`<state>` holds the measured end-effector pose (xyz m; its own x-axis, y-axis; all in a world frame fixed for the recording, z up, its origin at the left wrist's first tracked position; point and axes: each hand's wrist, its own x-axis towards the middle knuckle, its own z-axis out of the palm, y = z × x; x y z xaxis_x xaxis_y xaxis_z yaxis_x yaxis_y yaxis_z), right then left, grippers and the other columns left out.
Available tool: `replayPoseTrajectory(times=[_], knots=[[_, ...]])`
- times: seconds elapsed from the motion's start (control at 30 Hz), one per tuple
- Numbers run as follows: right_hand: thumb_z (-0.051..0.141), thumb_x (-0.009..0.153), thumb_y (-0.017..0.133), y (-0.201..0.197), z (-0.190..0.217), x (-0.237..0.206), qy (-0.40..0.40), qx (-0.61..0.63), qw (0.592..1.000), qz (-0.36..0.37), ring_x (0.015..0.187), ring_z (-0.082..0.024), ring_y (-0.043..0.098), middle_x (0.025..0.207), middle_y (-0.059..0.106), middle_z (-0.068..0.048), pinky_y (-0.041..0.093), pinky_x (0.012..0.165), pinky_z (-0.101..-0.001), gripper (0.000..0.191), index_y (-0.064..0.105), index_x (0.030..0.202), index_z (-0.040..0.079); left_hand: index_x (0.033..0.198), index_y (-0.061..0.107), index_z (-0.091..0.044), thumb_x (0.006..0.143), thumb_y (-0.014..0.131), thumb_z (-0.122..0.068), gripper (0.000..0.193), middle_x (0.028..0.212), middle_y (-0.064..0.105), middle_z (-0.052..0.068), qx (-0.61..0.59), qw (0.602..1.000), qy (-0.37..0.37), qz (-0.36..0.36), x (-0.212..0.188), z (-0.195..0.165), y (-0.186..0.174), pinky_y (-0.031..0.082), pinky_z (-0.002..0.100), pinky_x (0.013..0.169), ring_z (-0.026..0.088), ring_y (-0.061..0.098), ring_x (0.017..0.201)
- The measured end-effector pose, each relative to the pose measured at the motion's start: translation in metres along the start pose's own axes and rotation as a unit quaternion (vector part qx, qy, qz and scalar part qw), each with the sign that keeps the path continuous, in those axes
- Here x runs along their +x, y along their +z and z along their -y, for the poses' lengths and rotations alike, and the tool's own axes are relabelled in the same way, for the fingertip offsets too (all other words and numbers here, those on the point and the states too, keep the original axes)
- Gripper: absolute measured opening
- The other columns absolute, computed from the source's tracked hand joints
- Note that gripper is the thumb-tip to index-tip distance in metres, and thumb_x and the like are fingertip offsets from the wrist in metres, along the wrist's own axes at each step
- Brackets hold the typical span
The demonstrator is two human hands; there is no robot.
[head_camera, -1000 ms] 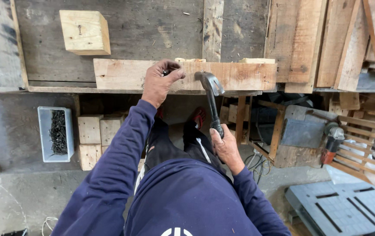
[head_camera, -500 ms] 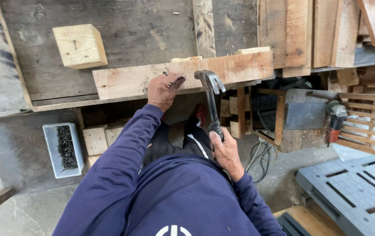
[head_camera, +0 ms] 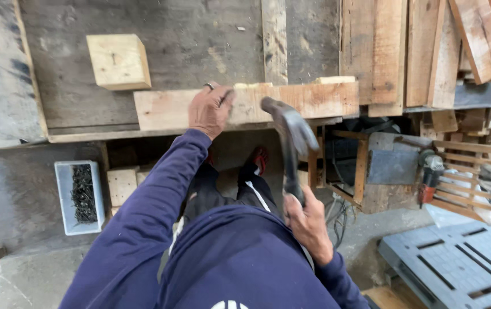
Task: The person assembles small wooden blocks by nailing them together using a hammer. They pick up nails from a container, position the blocks, and hammer the nails to secure them. The person repeats this process to create multiple small wooden structures.
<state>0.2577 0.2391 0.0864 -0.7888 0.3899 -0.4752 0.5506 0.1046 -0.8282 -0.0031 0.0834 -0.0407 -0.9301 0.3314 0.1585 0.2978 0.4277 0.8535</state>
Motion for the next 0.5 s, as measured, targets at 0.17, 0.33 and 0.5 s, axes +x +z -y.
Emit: replayPoseTrajectory(times=[0.17,0.33,0.5], knots=[[0.039,0.101,0.063,0.003,-0.002,0.009,-0.157,0.093,0.983,0.018,0.057,-0.007,0.055,0.071,0.06,0.001,0.047,0.052,-0.0228,0.039,0.056,0.109,0.001,0.074,0.077,-0.007,0.103,0.054,-0.046,0.053,0.076,0.073,0.011,0.387,0.915,0.007,0.113,0.045,0.016,-0.006,0.055,0.043,0.06,0.027,0.067,0.083],[0.032,0.099,0.059,0.005,0.012,0.034,0.084,-0.111,0.99,0.02,0.049,-0.01,0.053,0.063,0.056,-0.004,0.043,0.043,-0.0266,0.028,0.062,0.101,0.004,0.067,0.076,-0.011,0.106,0.042,-0.046,0.063,0.068,0.071,0.012,0.393,0.897,-0.029,0.198,0.06,0.017,-0.005,0.055,0.044,0.06,0.026,0.069,0.069],[0.052,0.107,0.05,-0.03,0.06,0.019,-0.262,0.152,0.952,0.049,0.057,-0.016,0.065,0.077,0.065,-0.009,0.056,0.044,-0.0278,0.054,0.059,0.111,-0.001,0.068,0.077,-0.01,0.107,0.041,-0.047,0.065,0.063,0.069,0.01,0.395,0.885,-0.079,0.233,0.065,0.014,-0.009,0.056,0.042,0.059,0.024,0.068,0.059]])
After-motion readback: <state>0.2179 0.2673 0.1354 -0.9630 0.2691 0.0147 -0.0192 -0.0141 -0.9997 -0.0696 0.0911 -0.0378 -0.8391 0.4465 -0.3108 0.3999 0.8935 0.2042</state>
